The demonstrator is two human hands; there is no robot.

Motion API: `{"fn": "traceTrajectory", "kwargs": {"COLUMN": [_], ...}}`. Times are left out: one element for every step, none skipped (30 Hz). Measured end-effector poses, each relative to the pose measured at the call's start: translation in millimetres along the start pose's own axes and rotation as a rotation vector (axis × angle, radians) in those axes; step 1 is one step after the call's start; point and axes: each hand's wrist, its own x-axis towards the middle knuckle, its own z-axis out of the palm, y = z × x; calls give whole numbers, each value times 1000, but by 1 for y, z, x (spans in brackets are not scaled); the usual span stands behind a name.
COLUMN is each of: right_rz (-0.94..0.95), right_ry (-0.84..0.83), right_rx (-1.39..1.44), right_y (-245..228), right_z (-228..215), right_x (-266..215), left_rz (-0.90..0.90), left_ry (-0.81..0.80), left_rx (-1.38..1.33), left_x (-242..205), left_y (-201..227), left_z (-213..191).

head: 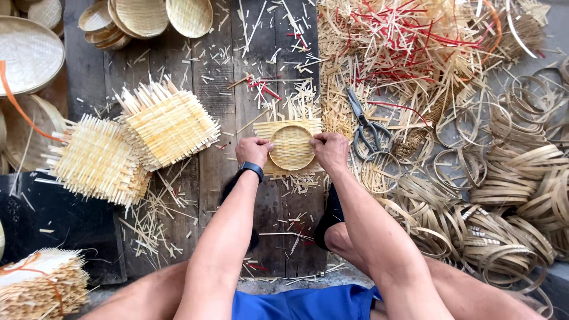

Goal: The person weaves bamboo strips into a circular base and a square mat, using shears to trim the protruding ends from the circular piece.

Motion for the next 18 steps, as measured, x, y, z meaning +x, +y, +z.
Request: {"fn": "traceTrajectory", "kwargs": {"right_rz": [12, 41, 69, 99, 121, 141, 161, 146, 130, 119, 123, 126, 129, 113, 97, 83, 91, 104], "right_ry": [3, -7, -18, -31, -46, -61, -75, -69, -64, -60, -58, -58, -58, -53, -47, -45, -51, -58], "right_rx": [-4, -15, -27, -36, -33, -30, -27, -37, -46, -58, -54, -48, -43, -33, -22, -16, -19, -19], "right_y": [-1, -3, -5, -7, -8, -9, -9, -10, -10, -7, -5, -4, -3, -2, -1, 2, 4, 5], "right_z": [0, -1, -1, -1, -1, -2, -2, -2, -1, 0, 0, 1, 3, 3, 2, 1, 0, 1], "right_x": [-1, 0, 2, 2, 2, 3, 4, 6, 6, 6, 7, 8, 8, 9, 9, 9, 10, 11], "left_rz": [8, 10, 12, -9, -30, -50, -70, -86, -102, -89, -77, -65, -65, -66, -67, -61, -55, -49], "left_ry": [-13, -22, -32, -51, -71, -88, -101, -112, -124, -126, -127, -127, -119, -107, -95, -106, -117, -129], "left_rx": [-11, -26, -41, -61, -81, -102, -110, -118, -126, -94, -61, -28, -25, -27, -28, -57, -86, -109], "left_x": [1, 2, 3, 3, 4, 5, 6, 9, 12, 12, 13, 13, 11, 9, 7, 6, 5, 4], "left_y": [-1, -3, -4, -6, -7, -7, -7, -5, -3, -1, 0, 1, 1, 2, 3, 1, -1, -4], "left_z": [0, 0, 0, 0, -1, -3, -4, -6, -8, -7, -7, -7, -6, -4, -3, -2, -1, -1]}}
